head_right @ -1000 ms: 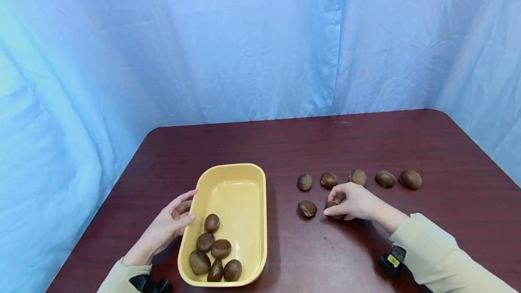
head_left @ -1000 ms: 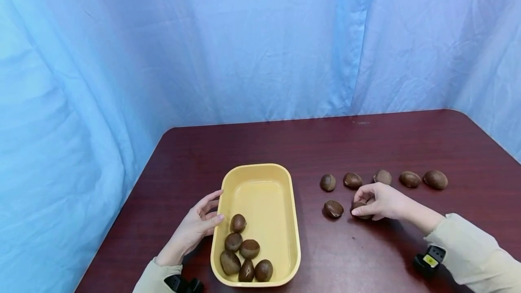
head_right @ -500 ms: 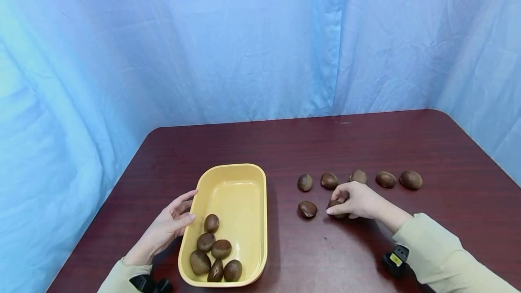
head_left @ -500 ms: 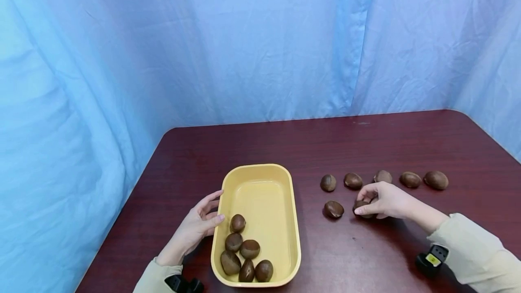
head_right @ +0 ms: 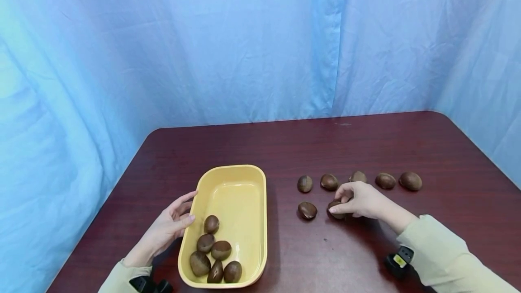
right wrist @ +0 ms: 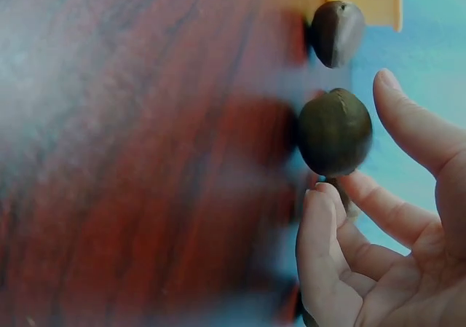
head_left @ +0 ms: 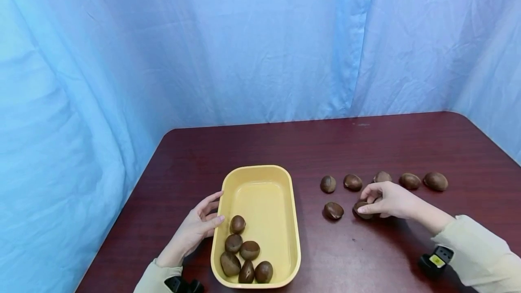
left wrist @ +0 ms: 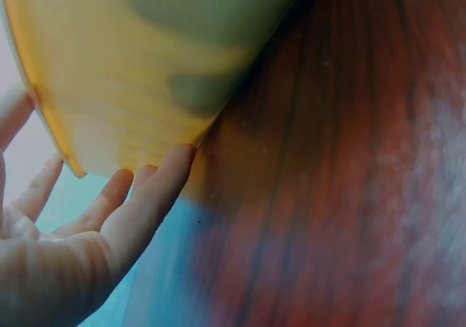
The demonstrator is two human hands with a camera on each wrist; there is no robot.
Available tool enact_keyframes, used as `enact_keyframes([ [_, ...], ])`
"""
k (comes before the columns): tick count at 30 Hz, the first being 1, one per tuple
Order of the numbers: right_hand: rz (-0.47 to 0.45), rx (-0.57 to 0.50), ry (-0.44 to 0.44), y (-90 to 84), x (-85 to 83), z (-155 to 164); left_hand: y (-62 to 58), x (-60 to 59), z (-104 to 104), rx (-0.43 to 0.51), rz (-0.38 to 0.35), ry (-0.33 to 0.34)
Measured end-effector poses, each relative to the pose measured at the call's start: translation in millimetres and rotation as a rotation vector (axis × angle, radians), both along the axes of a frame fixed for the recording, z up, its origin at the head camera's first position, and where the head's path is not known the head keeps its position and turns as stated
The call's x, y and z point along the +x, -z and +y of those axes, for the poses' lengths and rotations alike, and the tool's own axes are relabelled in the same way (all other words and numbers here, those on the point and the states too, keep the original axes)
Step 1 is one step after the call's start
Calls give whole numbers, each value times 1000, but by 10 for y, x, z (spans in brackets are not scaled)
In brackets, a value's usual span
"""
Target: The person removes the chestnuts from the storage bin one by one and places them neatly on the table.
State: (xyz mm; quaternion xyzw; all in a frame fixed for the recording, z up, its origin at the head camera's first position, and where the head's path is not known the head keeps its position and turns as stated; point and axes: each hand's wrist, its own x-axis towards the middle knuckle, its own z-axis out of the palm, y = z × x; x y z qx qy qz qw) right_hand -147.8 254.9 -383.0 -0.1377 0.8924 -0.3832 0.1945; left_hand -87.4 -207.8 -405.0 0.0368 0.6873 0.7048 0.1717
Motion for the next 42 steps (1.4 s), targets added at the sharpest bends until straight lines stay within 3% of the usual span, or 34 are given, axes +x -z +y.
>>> enact_keyframes([
  [8,116,20,-2,-69,-27,20,5,1,4,0,5,-3],
  [15,222,21,5,-190,-42,-168,-9,10,1,4,6,4],
  [30,264,-138,-120,-531,-146,-1144,-32,29,7,-2,4,-7],
  [42,291,-231,-211,-736,-94,-1933,-55,36,-6,-19,-8,-15],
])
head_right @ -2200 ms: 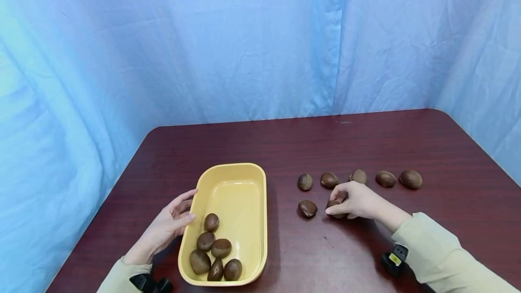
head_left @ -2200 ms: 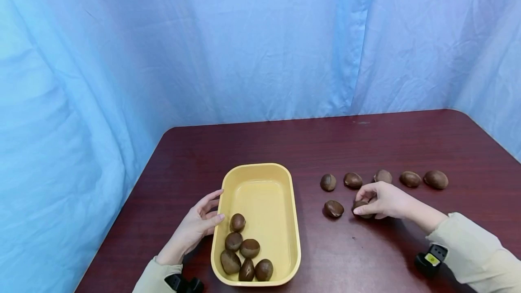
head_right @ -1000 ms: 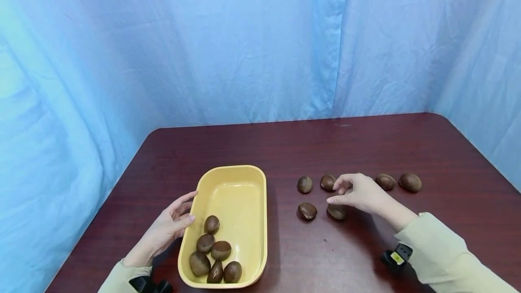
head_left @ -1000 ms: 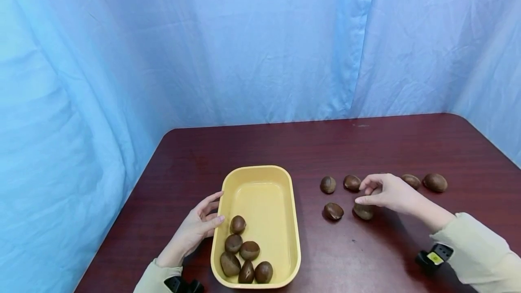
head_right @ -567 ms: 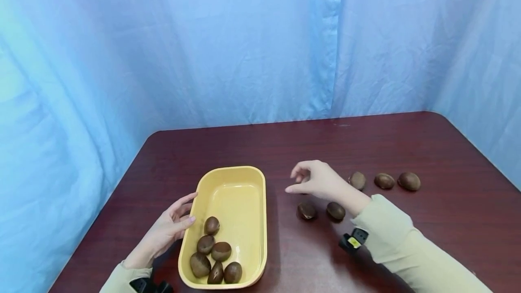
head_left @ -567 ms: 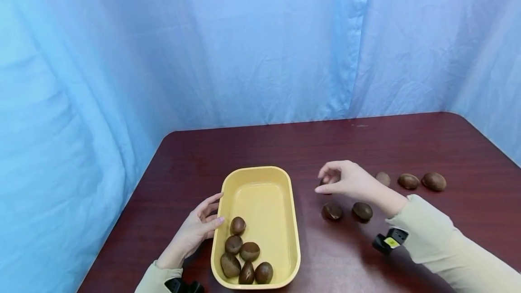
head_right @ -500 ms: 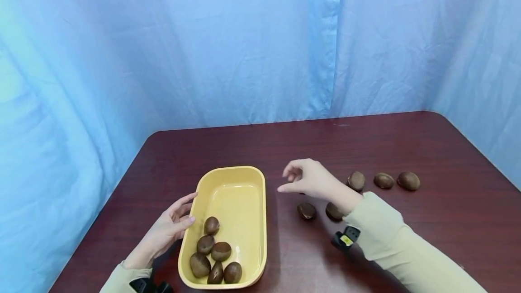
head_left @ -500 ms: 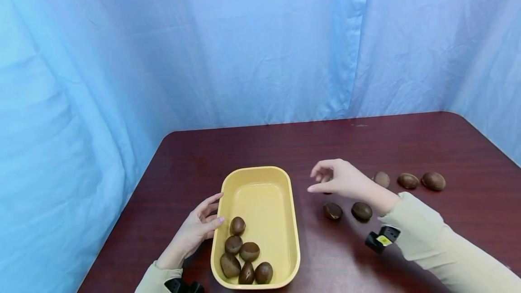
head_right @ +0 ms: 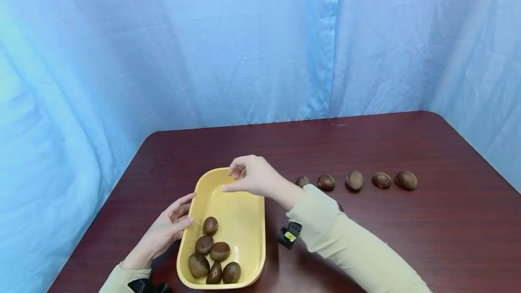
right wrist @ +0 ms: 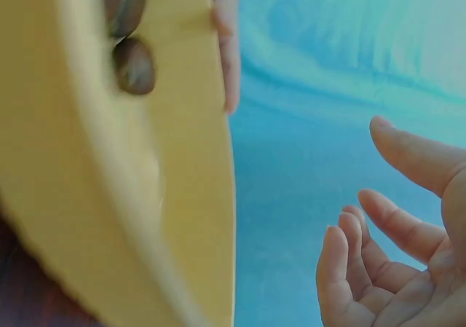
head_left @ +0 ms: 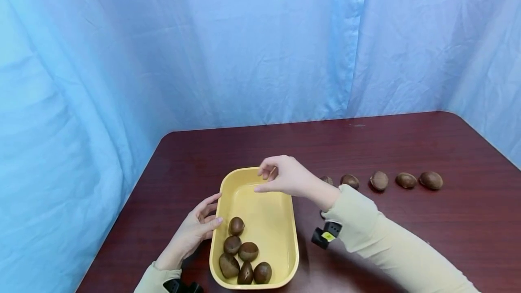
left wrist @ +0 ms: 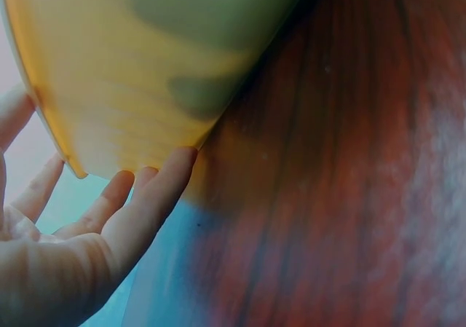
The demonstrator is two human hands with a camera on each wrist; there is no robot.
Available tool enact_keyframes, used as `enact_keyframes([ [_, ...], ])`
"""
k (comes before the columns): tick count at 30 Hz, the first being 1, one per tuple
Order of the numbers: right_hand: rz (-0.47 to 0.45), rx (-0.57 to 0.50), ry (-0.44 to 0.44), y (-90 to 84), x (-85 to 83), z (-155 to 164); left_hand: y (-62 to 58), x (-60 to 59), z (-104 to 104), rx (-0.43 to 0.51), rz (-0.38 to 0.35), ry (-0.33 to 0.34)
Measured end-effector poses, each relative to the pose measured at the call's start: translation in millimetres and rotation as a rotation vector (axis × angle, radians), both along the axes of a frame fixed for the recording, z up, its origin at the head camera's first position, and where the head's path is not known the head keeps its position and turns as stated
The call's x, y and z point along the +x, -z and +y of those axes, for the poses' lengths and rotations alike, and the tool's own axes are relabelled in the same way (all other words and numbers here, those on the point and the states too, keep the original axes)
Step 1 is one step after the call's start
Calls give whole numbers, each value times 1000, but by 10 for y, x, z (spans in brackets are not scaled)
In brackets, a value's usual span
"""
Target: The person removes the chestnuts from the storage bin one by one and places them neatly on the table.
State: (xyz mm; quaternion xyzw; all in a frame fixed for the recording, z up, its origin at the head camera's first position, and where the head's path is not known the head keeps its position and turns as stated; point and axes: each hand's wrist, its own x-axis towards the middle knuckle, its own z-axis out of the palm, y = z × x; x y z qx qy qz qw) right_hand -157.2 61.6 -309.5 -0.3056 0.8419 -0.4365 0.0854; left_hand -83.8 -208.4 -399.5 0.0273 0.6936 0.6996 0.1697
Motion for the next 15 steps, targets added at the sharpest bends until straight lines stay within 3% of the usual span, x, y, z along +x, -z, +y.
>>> enact_keyframes([
  [9,-76,-30,4,-8,24,-455,9,-12,-3,-9,-12,3],
  [15,-149,71,-19,140,39,-617,13,-24,-8,-9,-8,5],
])
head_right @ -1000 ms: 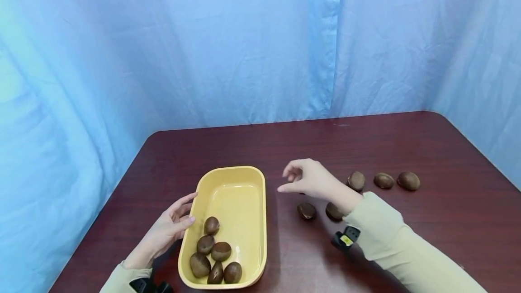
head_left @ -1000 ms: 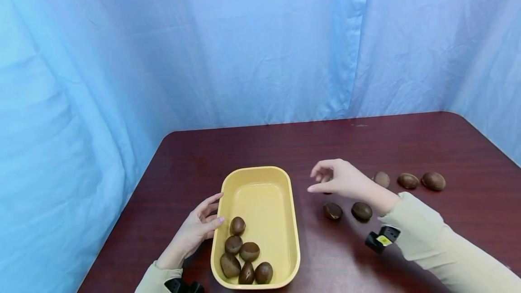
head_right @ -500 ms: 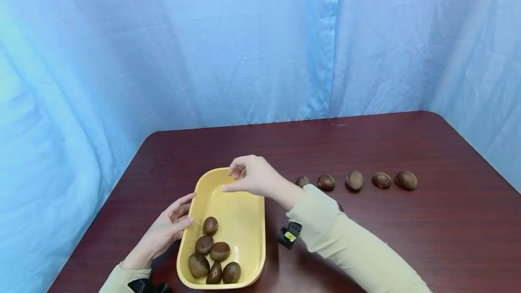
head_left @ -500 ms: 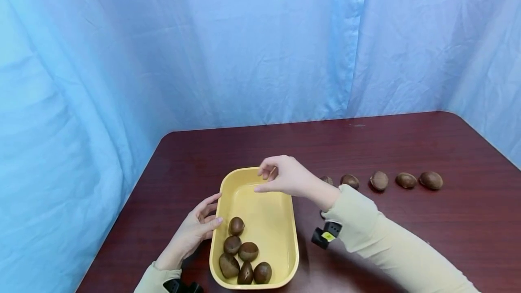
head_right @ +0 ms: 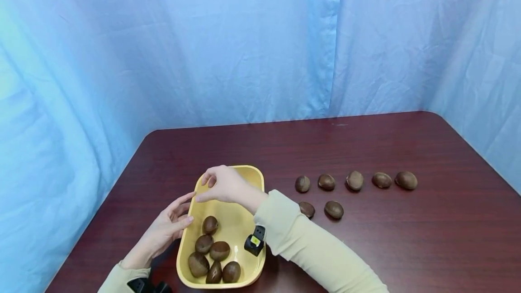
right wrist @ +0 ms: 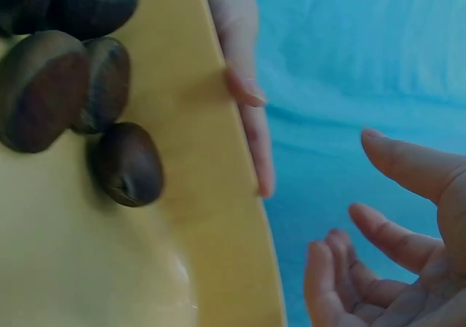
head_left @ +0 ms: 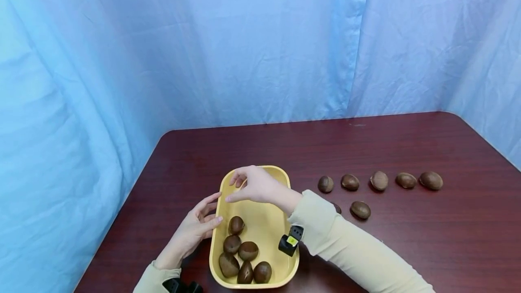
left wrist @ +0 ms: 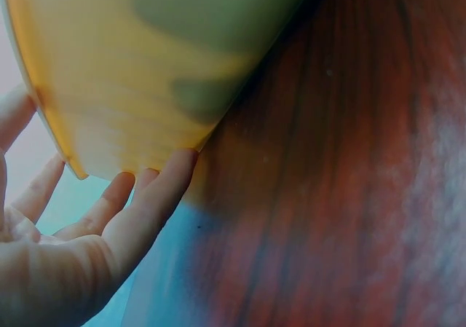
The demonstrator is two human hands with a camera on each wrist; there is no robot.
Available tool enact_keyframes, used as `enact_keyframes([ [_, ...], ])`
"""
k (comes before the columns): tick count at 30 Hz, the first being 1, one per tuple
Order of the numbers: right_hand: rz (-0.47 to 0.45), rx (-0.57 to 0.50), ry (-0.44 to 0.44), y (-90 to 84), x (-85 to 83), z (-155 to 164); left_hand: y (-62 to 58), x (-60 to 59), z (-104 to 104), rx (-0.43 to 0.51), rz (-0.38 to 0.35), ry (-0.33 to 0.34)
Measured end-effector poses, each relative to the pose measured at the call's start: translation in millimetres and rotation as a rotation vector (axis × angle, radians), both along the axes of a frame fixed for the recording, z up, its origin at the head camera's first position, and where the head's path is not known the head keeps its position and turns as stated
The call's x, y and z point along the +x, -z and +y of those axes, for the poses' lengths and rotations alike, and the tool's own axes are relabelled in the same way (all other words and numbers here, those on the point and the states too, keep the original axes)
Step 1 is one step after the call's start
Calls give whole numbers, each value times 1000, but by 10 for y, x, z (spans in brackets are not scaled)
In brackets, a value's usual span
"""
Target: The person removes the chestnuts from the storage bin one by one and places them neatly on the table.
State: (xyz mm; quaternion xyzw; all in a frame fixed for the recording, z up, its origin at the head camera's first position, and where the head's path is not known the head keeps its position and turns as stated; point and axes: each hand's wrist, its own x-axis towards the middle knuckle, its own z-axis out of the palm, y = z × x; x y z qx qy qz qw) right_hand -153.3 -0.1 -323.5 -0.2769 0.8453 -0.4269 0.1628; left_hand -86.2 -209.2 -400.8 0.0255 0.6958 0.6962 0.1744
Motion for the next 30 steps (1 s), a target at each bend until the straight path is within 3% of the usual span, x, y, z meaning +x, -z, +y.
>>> enact_keyframes([
  [9,-27,210,-67,184,53,-138,1,-2,6,7,7,19],
  [16,14,396,-94,273,130,-173,3,-2,19,-2,6,19],
  [30,91,509,-161,348,195,-208,-2,3,25,10,3,10],
])
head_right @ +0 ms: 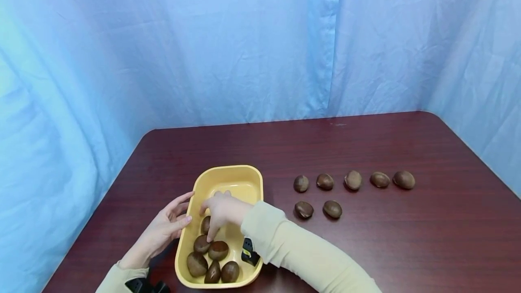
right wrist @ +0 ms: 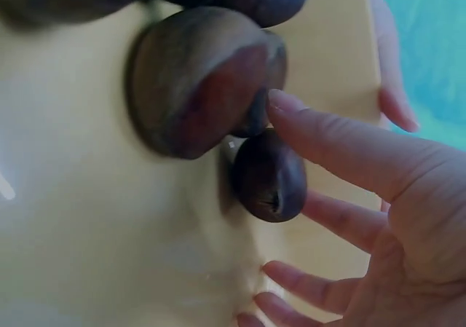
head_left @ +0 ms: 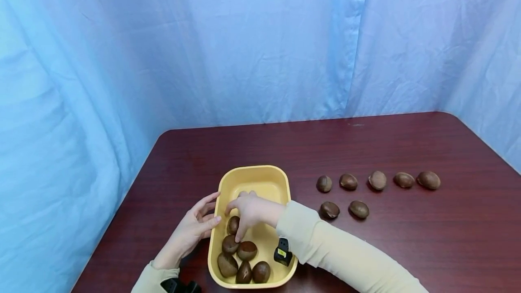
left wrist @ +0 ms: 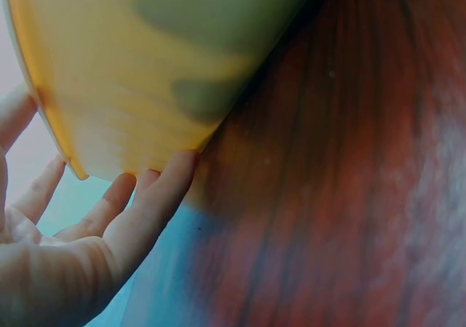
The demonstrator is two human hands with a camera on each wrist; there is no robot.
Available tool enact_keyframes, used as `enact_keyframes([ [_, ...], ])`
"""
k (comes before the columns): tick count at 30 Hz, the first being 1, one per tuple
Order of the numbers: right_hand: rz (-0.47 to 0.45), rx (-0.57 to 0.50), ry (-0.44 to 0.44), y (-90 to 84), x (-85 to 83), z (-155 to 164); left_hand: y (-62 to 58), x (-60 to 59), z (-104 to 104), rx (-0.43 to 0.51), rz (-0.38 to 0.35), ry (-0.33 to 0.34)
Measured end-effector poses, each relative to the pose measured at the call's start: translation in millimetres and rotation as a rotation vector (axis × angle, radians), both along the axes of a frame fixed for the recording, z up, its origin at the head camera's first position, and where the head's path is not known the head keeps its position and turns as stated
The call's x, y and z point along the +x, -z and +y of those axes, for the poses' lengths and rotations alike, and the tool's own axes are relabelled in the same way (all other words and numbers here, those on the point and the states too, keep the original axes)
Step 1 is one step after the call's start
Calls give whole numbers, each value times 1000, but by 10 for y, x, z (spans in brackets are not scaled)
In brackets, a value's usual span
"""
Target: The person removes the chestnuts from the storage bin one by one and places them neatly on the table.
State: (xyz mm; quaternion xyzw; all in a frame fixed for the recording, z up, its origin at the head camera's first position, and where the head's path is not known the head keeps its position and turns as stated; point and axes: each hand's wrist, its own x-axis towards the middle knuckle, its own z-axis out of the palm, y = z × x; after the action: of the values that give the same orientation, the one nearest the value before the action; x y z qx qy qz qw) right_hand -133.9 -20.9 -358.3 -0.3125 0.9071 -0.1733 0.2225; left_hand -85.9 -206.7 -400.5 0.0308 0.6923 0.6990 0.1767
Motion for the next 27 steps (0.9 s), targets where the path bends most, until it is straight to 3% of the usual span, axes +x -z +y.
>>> enact_keyframes([
  [5,18,-32,-19,54,-7,-19,-6,5,-2,-8,-2,-1],
  [14,-37,-165,-78,114,-46,-27,4,-1,-3,13,-2,6],
  [27,-30,-143,-22,128,-46,-16,10,0,1,15,4,-2],
])
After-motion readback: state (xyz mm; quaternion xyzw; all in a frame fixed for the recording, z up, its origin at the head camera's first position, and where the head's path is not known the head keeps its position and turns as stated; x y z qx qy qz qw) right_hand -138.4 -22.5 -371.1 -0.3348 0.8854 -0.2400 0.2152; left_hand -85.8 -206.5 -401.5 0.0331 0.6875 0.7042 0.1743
